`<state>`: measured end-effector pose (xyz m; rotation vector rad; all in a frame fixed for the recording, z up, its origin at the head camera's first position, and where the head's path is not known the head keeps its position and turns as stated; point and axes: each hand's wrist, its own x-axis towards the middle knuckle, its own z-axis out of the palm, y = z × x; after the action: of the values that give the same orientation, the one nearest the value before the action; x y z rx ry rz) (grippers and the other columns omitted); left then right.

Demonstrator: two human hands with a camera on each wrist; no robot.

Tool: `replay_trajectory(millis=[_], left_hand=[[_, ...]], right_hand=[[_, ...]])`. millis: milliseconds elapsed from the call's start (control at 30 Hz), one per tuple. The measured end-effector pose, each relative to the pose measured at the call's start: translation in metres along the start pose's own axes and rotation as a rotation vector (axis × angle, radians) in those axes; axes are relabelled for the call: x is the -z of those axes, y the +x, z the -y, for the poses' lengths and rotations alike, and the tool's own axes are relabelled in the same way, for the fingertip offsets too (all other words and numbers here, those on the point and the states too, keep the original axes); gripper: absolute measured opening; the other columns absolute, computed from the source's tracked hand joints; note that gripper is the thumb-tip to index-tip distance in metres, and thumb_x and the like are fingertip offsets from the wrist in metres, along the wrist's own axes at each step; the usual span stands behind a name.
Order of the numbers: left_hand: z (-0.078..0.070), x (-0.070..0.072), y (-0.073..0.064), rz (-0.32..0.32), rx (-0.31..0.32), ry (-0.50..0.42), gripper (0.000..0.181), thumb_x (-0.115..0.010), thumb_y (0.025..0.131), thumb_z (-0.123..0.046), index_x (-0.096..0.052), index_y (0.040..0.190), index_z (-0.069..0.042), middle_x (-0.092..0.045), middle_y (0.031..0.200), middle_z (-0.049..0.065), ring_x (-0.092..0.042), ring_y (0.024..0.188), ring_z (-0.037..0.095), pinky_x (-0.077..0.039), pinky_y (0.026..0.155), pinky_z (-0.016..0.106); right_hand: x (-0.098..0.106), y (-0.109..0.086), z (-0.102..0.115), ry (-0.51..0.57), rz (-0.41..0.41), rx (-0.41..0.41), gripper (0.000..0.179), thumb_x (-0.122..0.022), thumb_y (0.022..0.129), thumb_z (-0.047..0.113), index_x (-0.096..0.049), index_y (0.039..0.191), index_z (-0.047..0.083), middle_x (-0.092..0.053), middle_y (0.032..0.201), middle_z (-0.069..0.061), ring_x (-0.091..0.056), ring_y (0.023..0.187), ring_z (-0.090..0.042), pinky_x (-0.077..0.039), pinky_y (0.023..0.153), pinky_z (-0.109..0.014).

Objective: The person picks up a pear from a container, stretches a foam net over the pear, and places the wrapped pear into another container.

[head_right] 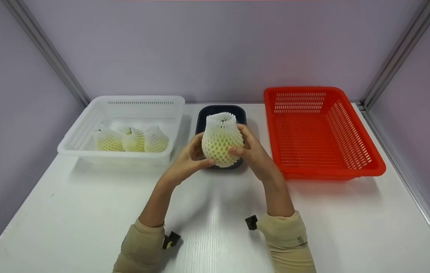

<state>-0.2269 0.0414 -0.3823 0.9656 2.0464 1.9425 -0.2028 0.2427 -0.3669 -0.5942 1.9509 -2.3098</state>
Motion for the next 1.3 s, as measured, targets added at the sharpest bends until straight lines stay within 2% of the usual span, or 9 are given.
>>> replay_trajectory(millis=[100, 400, 567, 700, 800, 933, 1000, 1133, 1300], left_hand=[[0.001, 0.000, 0.000, -0.002, -0.005, 0.014, 0.076, -0.076, 0.074, -0.005, -0.032, 0.136, 0.001, -0.039, 0.120, 0.008, -0.049, 0.108, 0.015, -0.041, 0.090, 0.025], [0.001, -0.001, -0.001, 0.011, -0.074, 0.044, 0.086, -0.080, 0.068, -0.003, -0.027, 0.136, -0.002, -0.039, 0.128, 0.007, -0.043, 0.113, 0.014, -0.036, 0.095, 0.027], [0.002, -0.003, -0.001, 0.027, -0.115, 0.091, 0.097, -0.083, 0.067, -0.010, -0.021, 0.141, -0.007, -0.038, 0.130, 0.003, -0.042, 0.114, 0.013, -0.036, 0.095, 0.028], [0.000, 0.002, -0.003, 0.080, -0.136, 0.110, 0.101, -0.081, 0.070, -0.012, -0.014, 0.144, -0.008, -0.033, 0.137, 0.004, -0.036, 0.120, 0.012, -0.031, 0.100, 0.030], [-0.002, 0.011, -0.005, 0.126, -0.133, 0.112, 0.102, -0.079, 0.072, -0.009, -0.009, 0.146, -0.006, -0.026, 0.143, 0.007, -0.029, 0.126, 0.012, -0.024, 0.103, 0.030], [-0.001, 0.022, -0.006, 0.166, -0.098, 0.082, 0.106, -0.078, 0.072, -0.007, -0.002, 0.147, -0.006, -0.015, 0.149, 0.009, -0.023, 0.130, 0.013, -0.021, 0.104, 0.031], [0.000, 0.026, -0.007, 0.152, -0.082, 0.054, 0.107, -0.078, 0.070, -0.005, -0.003, 0.147, -0.006, -0.016, 0.148, 0.010, -0.025, 0.129, 0.014, -0.023, 0.104, 0.031], [-0.003, 0.034, -0.011, 0.068, -0.058, 0.004, 0.098, -0.079, 0.068, -0.003, -0.017, 0.145, -0.003, -0.035, 0.138, 0.012, -0.040, 0.119, 0.018, -0.033, 0.098, 0.032], [-0.012, 0.043, -0.016, -0.058, -0.073, -0.049, 0.095, -0.079, 0.066, 0.000, -0.021, 0.142, 0.002, -0.040, 0.134, 0.014, -0.041, 0.119, 0.019, -0.034, 0.097, 0.032]], right_hand=[[0.002, 0.000, -0.001, 0.071, 0.055, -0.008, 0.074, -0.062, 0.082, 0.018, -0.020, 0.141, 0.004, -0.041, 0.126, -0.017, -0.044, 0.109, -0.027, -0.039, 0.094, -0.036], [0.000, 0.002, -0.004, 0.037, 0.108, -0.017, 0.074, -0.067, 0.082, 0.031, -0.023, 0.136, 0.006, -0.037, 0.126, -0.020, -0.043, 0.109, -0.029, -0.038, 0.095, -0.037], [-0.002, 0.004, -0.005, 0.071, 0.158, 0.020, 0.067, -0.061, 0.086, 0.032, -0.025, 0.135, 0.004, -0.040, 0.121, -0.021, -0.046, 0.104, -0.028, -0.040, 0.093, -0.040], [-0.006, 0.006, -0.006, 0.156, 0.215, 0.032, 0.056, -0.054, 0.090, 0.035, -0.032, 0.130, 0.003, -0.045, 0.112, -0.017, -0.050, 0.097, -0.025, -0.045, 0.087, -0.038], [-0.010, 0.006, -0.007, 0.185, 0.237, -0.005, 0.051, -0.051, 0.092, 0.037, -0.035, 0.127, 0.003, -0.047, 0.109, -0.015, -0.051, 0.094, -0.023, -0.047, 0.084, -0.037], [-0.017, 0.006, -0.008, 0.169, 0.220, -0.093, 0.056, -0.049, 0.092, 0.042, -0.030, 0.129, 0.005, -0.042, 0.114, -0.016, -0.047, 0.100, -0.024, -0.042, 0.091, -0.039], [-0.022, 0.007, -0.009, 0.161, 0.195, -0.142, 0.061, -0.048, 0.091, 0.046, -0.026, 0.132, 0.006, -0.038, 0.119, -0.017, -0.044, 0.106, -0.026, -0.038, 0.095, -0.041], [-0.032, 0.014, -0.010, 0.176, 0.163, -0.217, 0.071, -0.043, 0.090, 0.054, -0.018, 0.138, 0.009, -0.030, 0.131, -0.016, -0.036, 0.118, -0.028, -0.031, 0.100, -0.043], [-0.042, 0.035, -0.015, 0.320, 0.190, -0.168, 0.074, -0.026, 0.093, 0.059, -0.026, 0.140, 0.003, -0.037, 0.133, -0.017, -0.040, 0.117, -0.028, -0.028, 0.102, -0.044]])
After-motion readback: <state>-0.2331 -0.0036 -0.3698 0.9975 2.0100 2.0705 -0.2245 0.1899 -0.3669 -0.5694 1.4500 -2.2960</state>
